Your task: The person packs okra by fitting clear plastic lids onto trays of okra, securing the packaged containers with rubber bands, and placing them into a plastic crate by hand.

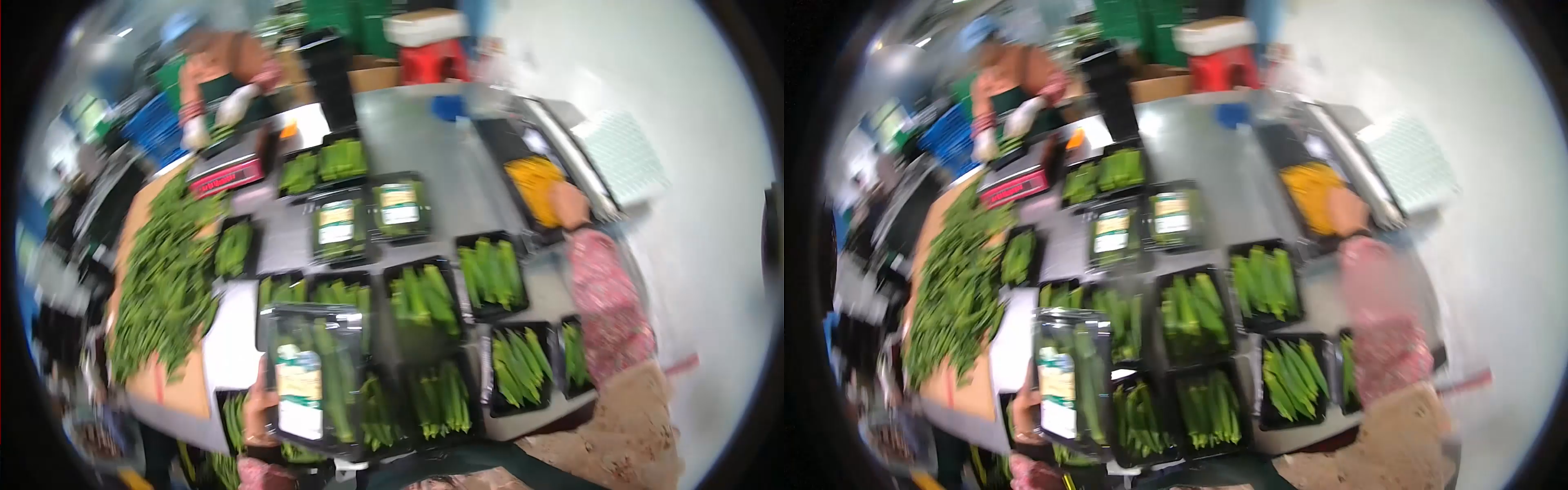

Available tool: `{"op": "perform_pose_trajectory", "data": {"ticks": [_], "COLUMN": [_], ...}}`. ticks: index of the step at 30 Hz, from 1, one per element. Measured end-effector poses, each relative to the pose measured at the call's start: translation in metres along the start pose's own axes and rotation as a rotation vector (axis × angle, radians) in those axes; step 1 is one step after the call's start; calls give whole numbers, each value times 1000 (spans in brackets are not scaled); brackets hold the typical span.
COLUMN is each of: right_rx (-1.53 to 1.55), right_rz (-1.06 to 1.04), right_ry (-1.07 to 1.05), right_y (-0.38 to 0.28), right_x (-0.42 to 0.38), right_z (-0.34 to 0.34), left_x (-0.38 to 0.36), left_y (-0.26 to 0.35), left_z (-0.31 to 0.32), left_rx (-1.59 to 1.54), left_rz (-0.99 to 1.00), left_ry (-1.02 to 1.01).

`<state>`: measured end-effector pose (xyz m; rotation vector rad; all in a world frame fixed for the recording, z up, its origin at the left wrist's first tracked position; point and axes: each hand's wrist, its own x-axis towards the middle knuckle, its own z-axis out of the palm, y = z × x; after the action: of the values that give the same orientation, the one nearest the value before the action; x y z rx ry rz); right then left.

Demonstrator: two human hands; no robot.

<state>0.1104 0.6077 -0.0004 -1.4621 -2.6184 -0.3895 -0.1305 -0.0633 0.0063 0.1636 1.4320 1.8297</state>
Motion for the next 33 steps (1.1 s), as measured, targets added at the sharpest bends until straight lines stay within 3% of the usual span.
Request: {"op": "perform_pose_trajectory", "data": {"ticks": [2, 3, 4, 5, 6, 7, 8, 9, 10, 12, 13, 14, 15, 17, 24, 28, 31, 33], "right_rx": [-58, 8, 57, -51, 255, 266, 139, 159, 96, 1019, 1014, 1011, 647, 677, 1001, 1510, 1680, 1795], "right_rz": [12, -127, -273, -272, -144, -329, -366, -261, -242, -170, -243, -317, -105, -36, 24, -12, -368, -364], "right_ry": [11, 130, 242, 381, 112, 366, 225, 29, 70, 178, 169, 159, 156, 159, 108, -433, -704, -774], "right_y": [4, 52, 63, 79, 56, 74, 57, 47, 54, 74, 114, 130, 118, 83, 35, -53, -107, -152], "right_x": [6, 48, 61, 63, 38, 52, 32, 37, 52, 94, 164, 195, 146, 102, 6, -147, -200, -265], "right_z": [10, 88, 101, 115, 47, 81, 36, 25, 44, 88, 176, 216, 138, 63, -40, -119, -89, -124], "left_x": [-29, -42, -49, -54, -57, -58, -60, -66, -70, -70, -79, -76, -78, -76, -77, -75, -86, -81], "left_y": [-5, -2, -6, -4, -2, -11, -17, -17, -17, -23, -9, -17, -21, -28, -47, -61, -51, -53], "left_z": [42, 61, 66, 76, 83, 78, 72, 76, 79, 81, 89, 90, 92, 90, 73, 61, 62, 66], "left_rx": [-66, 0, -61, -42, -14, -18, -24, -69, -114, -225, -259, -298, -347, -443, -400, -247, -100, -25], "left_rz": [32, 15, 22, 51, 79, 82, 74, 52, 25, 71, 18, 52, 60, 85, 121, 167, 192, 218], "left_ry": [64, 145, 91, 65, 33, 27, 3, 20, 17, -134, -162, -132, -181, -256, -257, -250, -315, -421]}}
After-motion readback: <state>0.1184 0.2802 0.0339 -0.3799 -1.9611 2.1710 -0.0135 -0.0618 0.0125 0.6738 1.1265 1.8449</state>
